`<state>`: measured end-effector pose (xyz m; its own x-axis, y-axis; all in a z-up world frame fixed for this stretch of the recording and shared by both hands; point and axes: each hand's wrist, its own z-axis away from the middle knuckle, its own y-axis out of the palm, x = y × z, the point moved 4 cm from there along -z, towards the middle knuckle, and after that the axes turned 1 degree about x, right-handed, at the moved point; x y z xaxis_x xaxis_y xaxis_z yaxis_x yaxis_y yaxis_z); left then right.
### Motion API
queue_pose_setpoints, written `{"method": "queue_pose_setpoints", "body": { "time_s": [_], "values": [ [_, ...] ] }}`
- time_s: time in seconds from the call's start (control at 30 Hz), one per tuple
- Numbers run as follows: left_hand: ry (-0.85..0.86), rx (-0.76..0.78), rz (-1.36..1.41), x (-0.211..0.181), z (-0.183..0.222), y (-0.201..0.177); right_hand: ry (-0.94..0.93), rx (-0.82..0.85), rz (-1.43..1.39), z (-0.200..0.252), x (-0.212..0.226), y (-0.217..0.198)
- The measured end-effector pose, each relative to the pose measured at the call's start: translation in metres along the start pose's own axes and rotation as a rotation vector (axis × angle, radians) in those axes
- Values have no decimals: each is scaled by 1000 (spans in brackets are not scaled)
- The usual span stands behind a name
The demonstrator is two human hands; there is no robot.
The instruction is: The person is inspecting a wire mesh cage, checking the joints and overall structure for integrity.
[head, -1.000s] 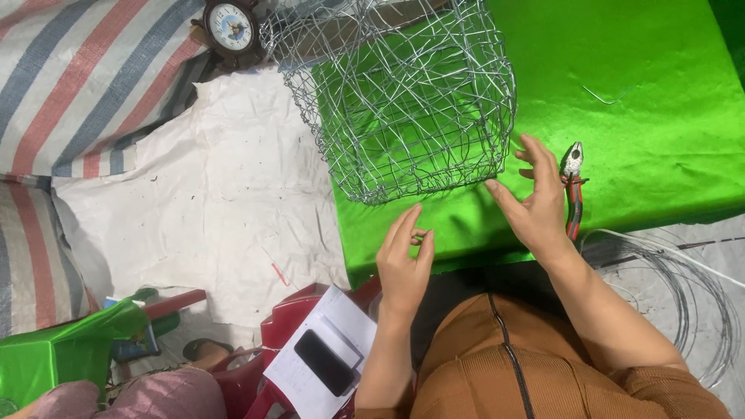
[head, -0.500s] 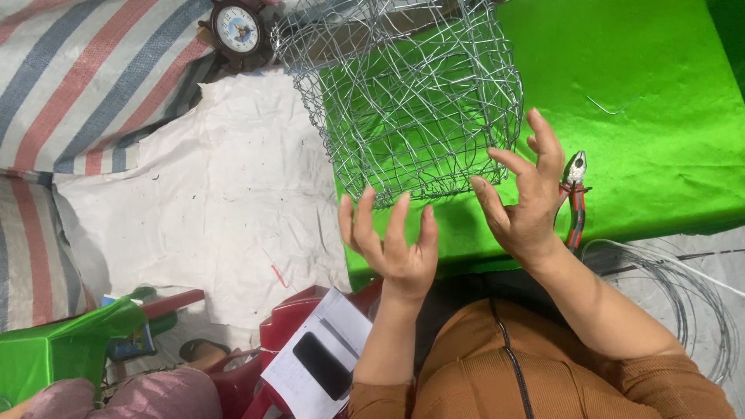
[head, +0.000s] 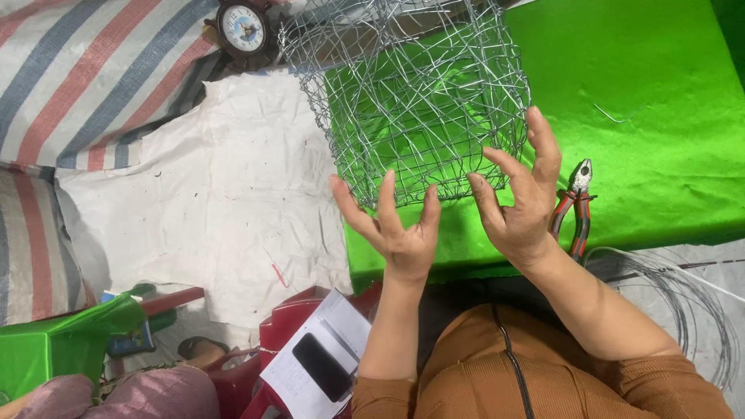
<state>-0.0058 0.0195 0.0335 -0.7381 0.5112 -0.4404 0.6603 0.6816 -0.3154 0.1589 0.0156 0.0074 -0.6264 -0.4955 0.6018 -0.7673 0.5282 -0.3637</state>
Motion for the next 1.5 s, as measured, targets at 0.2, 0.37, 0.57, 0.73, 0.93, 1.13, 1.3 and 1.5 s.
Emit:
{"method": "queue_pose_setpoints", "body": {
  "time_s": [0.2, 0.37, 0.57, 0.73, 0.93, 1.13, 1.3, 1.5],
  "values": [
    [-10, 37, 20, 2, 1, 1, 38, -35, -48, 2, 5, 4],
    [1, 70, 2, 0, 2, 3, 41, -29, -49, 2, 0, 4],
    [12, 83, -47, 0, 0, 3, 42, -23, -55, -4, -1, -2],
    [51, 98, -97, 1, 4, 3, 47, -7, -53, -1, -3, 0],
    [69, 93, -133, 1, 8, 3, 40, -12, -38, 3, -8, 4],
    [70, 88, -122, 6, 11, 1, 25, -12, 9, 6, -12, 10],
    [85, 90, -174, 3, 11, 3, 24, -6, 34, 5, -11, 10],
    [70, 103, -180, 2, 11, 2, 21, -6, 15, 5, -10, 8]
  ]
}}
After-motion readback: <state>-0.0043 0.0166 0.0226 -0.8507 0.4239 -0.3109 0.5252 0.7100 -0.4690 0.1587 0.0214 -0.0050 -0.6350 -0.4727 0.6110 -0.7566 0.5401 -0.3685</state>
